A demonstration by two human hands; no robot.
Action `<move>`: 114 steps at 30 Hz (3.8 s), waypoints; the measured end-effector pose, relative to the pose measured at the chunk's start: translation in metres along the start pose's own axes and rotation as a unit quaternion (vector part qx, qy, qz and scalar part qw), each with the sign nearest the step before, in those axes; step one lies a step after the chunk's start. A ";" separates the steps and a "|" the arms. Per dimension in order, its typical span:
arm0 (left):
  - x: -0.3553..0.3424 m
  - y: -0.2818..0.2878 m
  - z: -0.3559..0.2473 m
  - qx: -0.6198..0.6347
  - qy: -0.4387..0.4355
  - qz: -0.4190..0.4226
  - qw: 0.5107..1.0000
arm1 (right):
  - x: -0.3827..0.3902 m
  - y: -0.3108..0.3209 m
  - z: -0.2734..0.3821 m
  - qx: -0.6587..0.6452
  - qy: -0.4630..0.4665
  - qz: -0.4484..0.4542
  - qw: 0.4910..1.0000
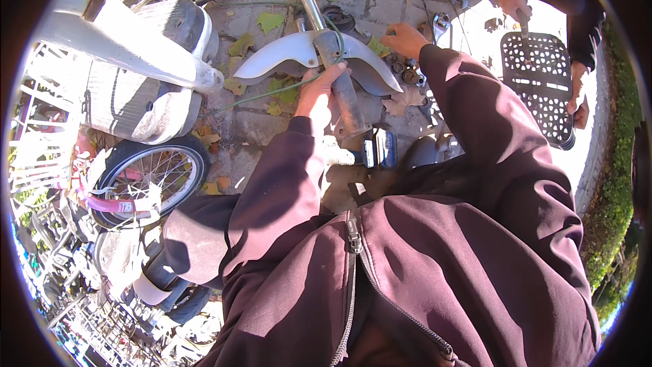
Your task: The person uses a screwdriver to loosen and remove a bolt from the bicycle's front fork area. They then detach a small metal bracket and set it aside.
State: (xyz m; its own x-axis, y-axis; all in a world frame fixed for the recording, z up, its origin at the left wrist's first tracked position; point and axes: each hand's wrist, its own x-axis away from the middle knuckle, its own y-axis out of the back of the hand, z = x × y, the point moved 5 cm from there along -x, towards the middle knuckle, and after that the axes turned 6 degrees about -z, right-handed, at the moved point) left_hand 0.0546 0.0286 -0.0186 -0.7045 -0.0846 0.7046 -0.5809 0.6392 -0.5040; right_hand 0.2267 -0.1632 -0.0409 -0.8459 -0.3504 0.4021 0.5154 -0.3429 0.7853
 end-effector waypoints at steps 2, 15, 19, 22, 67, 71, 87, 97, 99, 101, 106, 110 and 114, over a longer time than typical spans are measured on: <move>0.005 0.000 -0.008 0.003 -0.032 0.033 0.999 | -0.007 -0.008 -0.021 -0.017 -0.026 0.012 0.999; 0.004 0.028 -0.016 -0.006 -0.085 0.122 0.989 | -0.029 0.020 -0.067 0.002 -0.110 0.028 0.994; -0.002 0.041 -0.015 0.040 -0.103 0.024 0.994 | -0.023 0.082 -0.012 -0.176 -0.108 -0.046 0.977; 0.000 0.041 -0.009 0.128 -0.096 -0.003 0.987 | -0.008 0.121 0.064 -0.276 -0.002 -0.012 0.961; -0.006 0.039 0.006 0.216 -0.084 -0.052 0.971 | 0.086 0.124 0.167 -0.392 0.061 -0.120 0.910; -0.006 0.039 0.005 0.212 -0.085 -0.045 0.972 | 0.084 0.123 0.162 -0.404 0.057 -0.118 0.905; -0.007 0.038 0.008 0.219 -0.091 -0.049 0.970 | 0.109 0.140 0.186 -0.107 0.074 -0.079 0.988; 0.008 0.015 0.011 0.200 -0.109 0.009 0.974 | 0.105 0.150 0.188 -0.095 -0.079 0.094 0.988; 0.011 0.008 0.014 0.115 -0.127 0.010 0.985 | 0.098 0.155 0.201 0.003 -0.073 0.141 0.987; 0.010 0.001 0.017 0.060 -0.134 -0.006 0.989 | 0.094 0.154 0.216 0.049 -0.058 0.171 0.982; 0.009 -0.003 0.030 0.048 -0.029 0.056 0.997 | 0.093 0.145 0.228 0.047 -0.153 0.271 0.949; 0.007 -0.001 0.028 -0.003 0.009 0.064 0.998 | 0.090 0.136 0.218 -0.044 -0.237 0.331 0.912; 0.007 -0.005 0.025 -0.051 -0.002 0.042 0.998 | 0.085 0.132 0.214 -0.055 -0.285 0.349 0.891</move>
State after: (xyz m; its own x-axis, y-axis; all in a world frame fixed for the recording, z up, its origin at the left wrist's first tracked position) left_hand 0.0427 0.0057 -0.0235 -0.7509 -0.0312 0.6596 -0.4756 0.7185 -0.5075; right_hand 0.1934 -0.0521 0.1977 -0.2303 -0.0224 0.9729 0.9271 -0.3089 0.2124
